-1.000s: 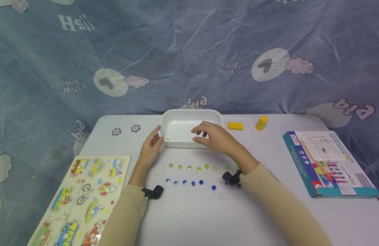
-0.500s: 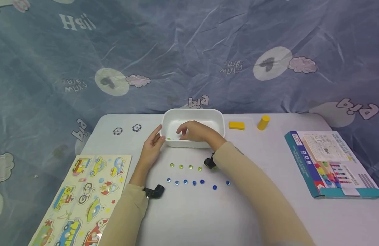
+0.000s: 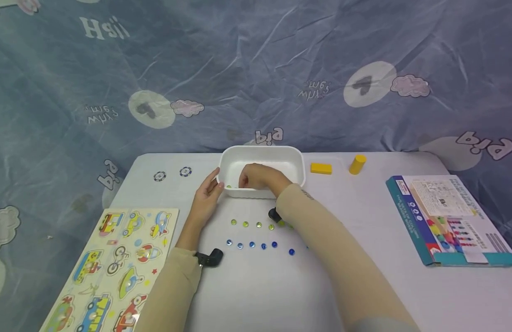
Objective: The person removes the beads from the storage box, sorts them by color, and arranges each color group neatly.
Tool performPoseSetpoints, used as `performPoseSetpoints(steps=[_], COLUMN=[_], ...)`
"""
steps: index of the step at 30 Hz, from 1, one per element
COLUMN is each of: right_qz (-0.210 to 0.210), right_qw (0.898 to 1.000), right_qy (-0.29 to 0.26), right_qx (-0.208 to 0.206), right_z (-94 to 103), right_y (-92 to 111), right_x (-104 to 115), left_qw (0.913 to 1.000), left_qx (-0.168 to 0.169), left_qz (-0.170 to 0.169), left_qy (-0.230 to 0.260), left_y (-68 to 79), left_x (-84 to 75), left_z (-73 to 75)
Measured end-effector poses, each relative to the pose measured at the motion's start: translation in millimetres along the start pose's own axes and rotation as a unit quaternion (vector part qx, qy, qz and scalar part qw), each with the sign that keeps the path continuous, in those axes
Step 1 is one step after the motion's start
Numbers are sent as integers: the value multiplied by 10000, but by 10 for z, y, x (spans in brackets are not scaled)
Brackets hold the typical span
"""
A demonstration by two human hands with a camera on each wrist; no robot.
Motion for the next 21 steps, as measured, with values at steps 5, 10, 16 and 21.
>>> performPoseSetpoints(steps=[5,10,16,21], right_qz=[119,65,-56,76], right_qw=[9997,9994,9993,9989], right_qy=[191,343,363,450], right_qx=[-1,-42,4,-121], right_z=[-1,3,-2,15], right_y=[-41,-65,-63,-75], right_x=[108,157,147,139], left_qw=[10000,10000,9999,9998], left_qx=[8,10,35,50], left_qz=[-39,-71,-97,-169], left_qy=[-19,0,13,-1], left_y=[-5,-2,-2,0], left_x=[-15,-29,-41,-48], left_z=[3,-14,-26,-5])
Point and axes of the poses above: each hand's wrist, its own y-axis away from the middle knuckle, its own z-axis out of the back of the hand, x = y × z, the point moved 6 cm from there along -y, towards the middle knuckle, and after that the axes turned 6 degrees about y, right-handed, at the moved point
